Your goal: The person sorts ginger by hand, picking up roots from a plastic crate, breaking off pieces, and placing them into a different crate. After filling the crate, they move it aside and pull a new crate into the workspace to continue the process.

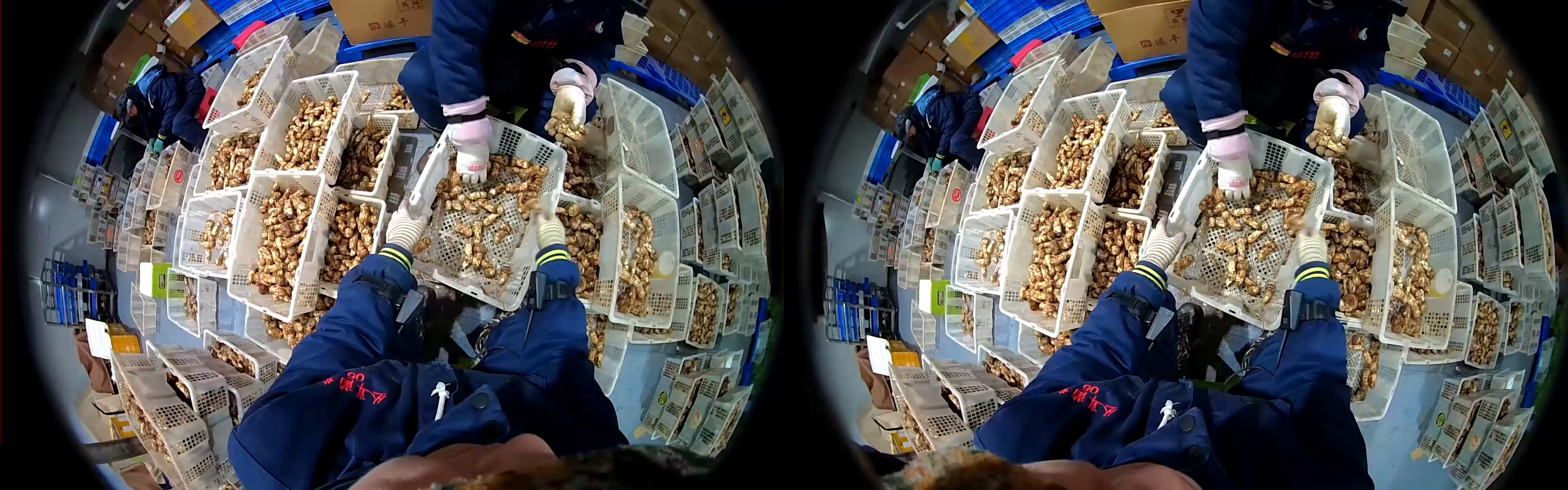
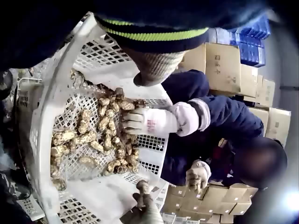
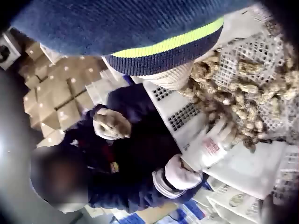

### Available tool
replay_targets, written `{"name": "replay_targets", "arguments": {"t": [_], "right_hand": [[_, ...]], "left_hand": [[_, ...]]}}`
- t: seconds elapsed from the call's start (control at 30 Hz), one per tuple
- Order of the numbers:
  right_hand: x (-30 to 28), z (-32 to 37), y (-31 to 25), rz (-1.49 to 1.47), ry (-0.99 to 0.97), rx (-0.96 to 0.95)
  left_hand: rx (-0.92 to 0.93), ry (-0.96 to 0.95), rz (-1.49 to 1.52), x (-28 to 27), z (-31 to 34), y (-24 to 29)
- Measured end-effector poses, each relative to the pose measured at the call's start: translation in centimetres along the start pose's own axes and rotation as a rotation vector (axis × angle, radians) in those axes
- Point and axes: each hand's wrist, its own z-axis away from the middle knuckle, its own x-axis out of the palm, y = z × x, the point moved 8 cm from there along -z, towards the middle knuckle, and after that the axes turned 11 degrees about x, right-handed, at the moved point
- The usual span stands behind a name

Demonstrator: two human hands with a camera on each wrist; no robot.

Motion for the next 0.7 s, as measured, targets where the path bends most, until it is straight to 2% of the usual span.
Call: {"name": "replay_targets", "arguments": {"t": [0.03, 0.1, 0.17, 0.2, 0.23, 0.3, 0.37, 0.43, 0.47, 0.5, 0.57, 0.63, 0.67, 0.7], "right_hand": [[0.0, 0.9, -1.1, 0.182, 0.121, 0.045], [-0.9, 2.1, -2.0, 0.128, 0.156, 0.088], [-0.2, 0.4, -1.2, 0.094, 0.168, 0.004], [0.7, -1.0, -1.0, 0.06, 0.255, -0.084], [1.3, -2.4, 0.6, 0.045, 0.312, -0.056], [-1.5, 0.4, -2.2, 0.065, 0.234, -0.012], [-1.2, -0.2, -2.2, 0.099, 0.365, -0.195], [-1.5, 0.3, -2.4, 0.105, 0.368, -0.157], [-1.7, 0.8, -2.9, 0.119, 0.363, -0.206], [-1.4, 0.4, -2.5, 0.157, 0.249, -0.108], [-0.8, -0.4, -1.9, 0.186, 0.295, -0.138], [-0.4, -0.9, -0.9, 0.144, 0.286, -0.088], [0.0, -1.0, -0.8, 0.141, 0.295, -0.194], [0.4, -1.7, -0.3, 0.167, 0.248, -0.173]], "left_hand": [[-0.005, -0.035, -0.033, 0.3, 0.1, 0.1], [0.014, -0.071, -0.114, 0.5, 0.5, 0.5], [0.053, -0.082, -0.217, 0.9, 2.3, 0.9], [0.028, -0.149, -0.206, 1.1, 3.4, 1.2], [0.014, -0.182, -0.194, 1.4, 4.4, 1.4], [0.01, -0.255, -0.215, 2.2, 5.9, 1.6], [0.041, -0.248, -0.193, 2.6, 7.2, 1.4], [0.008, -0.285, -0.193, 2.8, 7.1, 1.1], [0.035, -0.255, -0.209, 2.8, 7.2, 1.4], [0.057, -0.244, -0.228, 3.1, 7.0, 1.1], [0.057, -0.24, -0.249, 2.9, 7.3, 1.4], [0.058, -0.238, -0.21, 3.1, 7.3, 0.9], [0.028, -0.215, -0.211, 3.3, 7.5, 0.7], [-0.002, -0.259, -0.185, 3.2, 8.3, 1.0]]}}
